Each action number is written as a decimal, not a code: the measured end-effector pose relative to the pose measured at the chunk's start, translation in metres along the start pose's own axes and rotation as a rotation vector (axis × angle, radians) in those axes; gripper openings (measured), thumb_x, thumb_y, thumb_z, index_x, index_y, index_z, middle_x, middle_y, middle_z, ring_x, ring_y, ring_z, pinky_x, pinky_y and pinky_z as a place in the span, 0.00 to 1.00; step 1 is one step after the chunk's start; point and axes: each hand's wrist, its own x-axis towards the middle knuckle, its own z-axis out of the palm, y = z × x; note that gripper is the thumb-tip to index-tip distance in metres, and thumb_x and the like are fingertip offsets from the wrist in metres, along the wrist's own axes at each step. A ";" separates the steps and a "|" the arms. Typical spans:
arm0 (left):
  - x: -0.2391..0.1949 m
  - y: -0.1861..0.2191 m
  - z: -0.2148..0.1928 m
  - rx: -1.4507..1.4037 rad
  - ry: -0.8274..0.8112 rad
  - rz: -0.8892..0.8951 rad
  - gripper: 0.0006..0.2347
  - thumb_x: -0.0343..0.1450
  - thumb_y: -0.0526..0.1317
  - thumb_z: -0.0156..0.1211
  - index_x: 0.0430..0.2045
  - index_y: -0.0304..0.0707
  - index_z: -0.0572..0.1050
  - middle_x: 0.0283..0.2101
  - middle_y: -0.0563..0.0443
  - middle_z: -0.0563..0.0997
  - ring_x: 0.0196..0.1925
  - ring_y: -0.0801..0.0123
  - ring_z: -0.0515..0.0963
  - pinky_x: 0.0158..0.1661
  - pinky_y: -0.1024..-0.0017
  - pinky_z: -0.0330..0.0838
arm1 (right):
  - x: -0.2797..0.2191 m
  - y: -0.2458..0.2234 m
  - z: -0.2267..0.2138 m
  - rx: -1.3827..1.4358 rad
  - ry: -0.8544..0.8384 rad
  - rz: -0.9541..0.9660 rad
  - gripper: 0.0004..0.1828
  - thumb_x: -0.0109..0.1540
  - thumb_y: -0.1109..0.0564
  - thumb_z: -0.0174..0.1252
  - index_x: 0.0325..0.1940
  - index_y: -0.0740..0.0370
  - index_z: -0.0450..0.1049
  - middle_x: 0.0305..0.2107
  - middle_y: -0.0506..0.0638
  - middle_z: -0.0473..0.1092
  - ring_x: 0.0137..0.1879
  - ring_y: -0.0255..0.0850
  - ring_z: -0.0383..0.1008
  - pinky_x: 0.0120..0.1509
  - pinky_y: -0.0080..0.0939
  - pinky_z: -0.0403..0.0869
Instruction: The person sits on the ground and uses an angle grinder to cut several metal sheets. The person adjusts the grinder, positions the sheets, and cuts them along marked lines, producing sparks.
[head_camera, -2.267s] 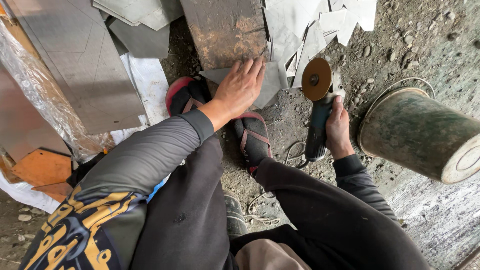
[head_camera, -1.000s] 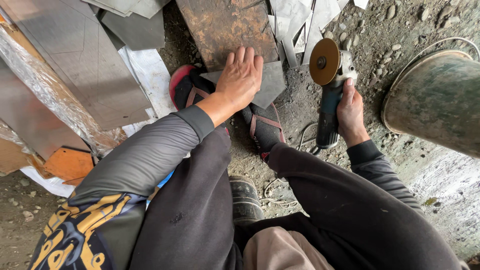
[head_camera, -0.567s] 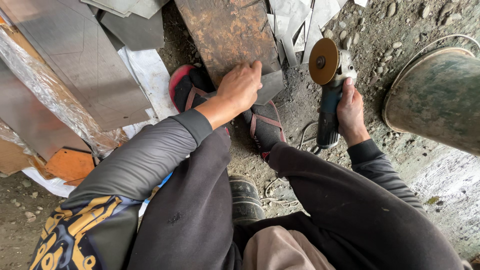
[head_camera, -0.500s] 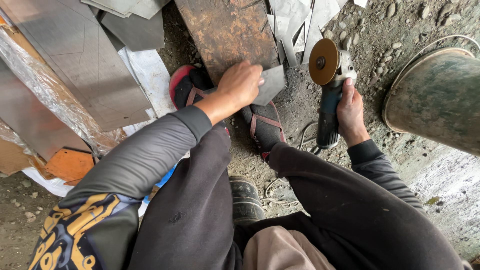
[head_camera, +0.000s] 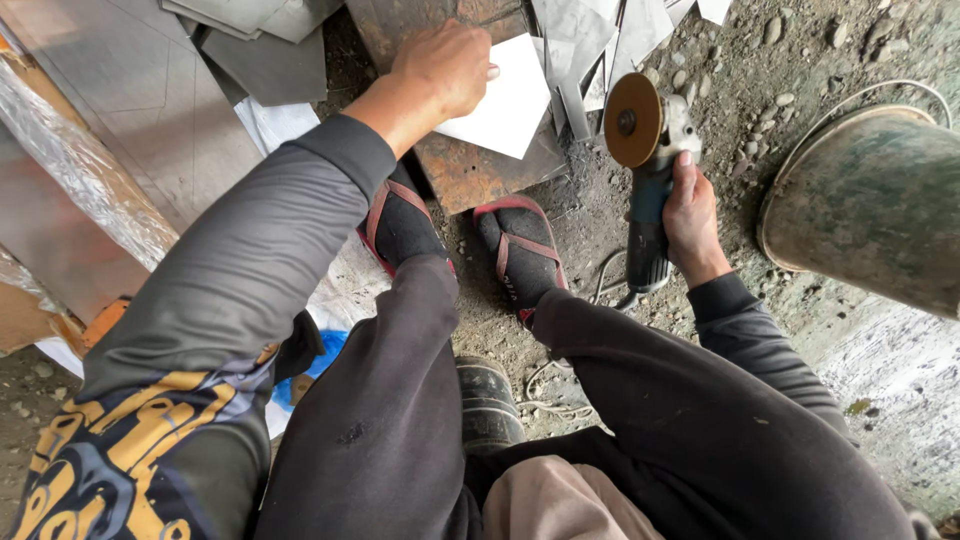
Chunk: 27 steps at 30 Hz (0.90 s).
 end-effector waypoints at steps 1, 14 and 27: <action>0.000 0.000 -0.001 -0.001 0.011 0.014 0.12 0.75 0.43 0.58 0.33 0.29 0.81 0.36 0.31 0.83 0.41 0.41 0.83 0.44 0.48 0.76 | 0.004 -0.002 0.001 -0.007 -0.010 -0.029 0.45 0.73 0.25 0.38 0.57 0.75 0.67 0.37 0.58 0.73 0.37 0.41 0.78 0.40 0.42 0.81; 0.013 -0.007 0.002 -0.001 0.066 0.120 0.09 0.77 0.39 0.56 0.35 0.29 0.77 0.35 0.34 0.82 0.43 0.45 0.83 0.45 0.50 0.75 | 0.042 -0.032 0.028 -0.450 -0.036 -0.193 0.48 0.70 0.20 0.32 0.46 0.71 0.68 0.28 0.57 0.72 0.30 0.41 0.77 0.33 0.43 0.78; 0.013 -0.012 0.010 -0.035 0.105 0.132 0.08 0.76 0.39 0.58 0.35 0.29 0.77 0.36 0.34 0.83 0.44 0.44 0.83 0.46 0.49 0.75 | 0.081 -0.048 0.040 -0.518 -0.015 -0.216 0.49 0.69 0.18 0.34 0.39 0.71 0.70 0.26 0.56 0.70 0.33 0.42 0.74 0.38 0.45 0.73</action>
